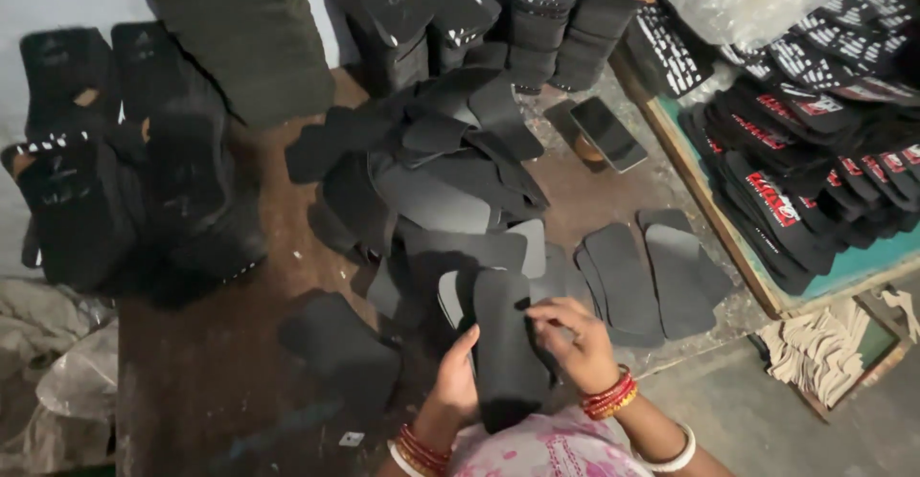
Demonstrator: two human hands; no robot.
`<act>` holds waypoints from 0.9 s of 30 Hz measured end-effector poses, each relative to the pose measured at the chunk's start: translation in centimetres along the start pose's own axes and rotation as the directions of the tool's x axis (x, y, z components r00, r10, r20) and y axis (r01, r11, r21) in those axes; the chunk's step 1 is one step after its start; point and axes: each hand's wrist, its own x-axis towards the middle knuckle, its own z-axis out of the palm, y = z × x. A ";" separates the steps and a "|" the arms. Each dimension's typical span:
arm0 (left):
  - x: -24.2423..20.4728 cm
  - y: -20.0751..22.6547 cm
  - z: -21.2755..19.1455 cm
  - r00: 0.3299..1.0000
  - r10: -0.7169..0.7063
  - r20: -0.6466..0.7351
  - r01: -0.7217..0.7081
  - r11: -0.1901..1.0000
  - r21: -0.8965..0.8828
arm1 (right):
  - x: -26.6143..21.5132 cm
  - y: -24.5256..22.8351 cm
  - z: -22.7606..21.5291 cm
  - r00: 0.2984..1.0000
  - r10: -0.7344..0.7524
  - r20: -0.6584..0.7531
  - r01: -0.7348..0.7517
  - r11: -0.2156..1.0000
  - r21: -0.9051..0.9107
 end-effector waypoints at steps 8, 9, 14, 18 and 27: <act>1.4 -1.0 0.7 0.964 0.089 0.252 -0.113 0.990 0.082 | -0.2 -7.3 0.7 0.986 -0.034 -0.164 -0.012 0.961 -0.275; 1.7 -1.3 1.4 0.976 0.101 0.195 -0.138 0.973 0.184 | 0.2 -8.8 0.9 0.966 -0.237 -0.108 0.181 0.908 -0.379; 3.8 -2.9 -0.5 0.939 0.310 0.151 -0.343 0.796 0.499 | -1.3 -2.1 -0.5 0.978 -0.198 -0.071 0.150 0.894 -0.422; 2.2 -1.0 4.5 0.948 0.265 0.178 -0.307 0.910 0.280 | -2.2 9.3 -5.9 0.936 0.261 -0.235 -0.289 0.953 -0.095; 5.5 -3.7 1.3 0.878 0.352 0.326 -0.465 0.460 0.757 | -0.3 4.1 -7.8 0.972 0.010 -0.234 -0.146 0.808 -0.571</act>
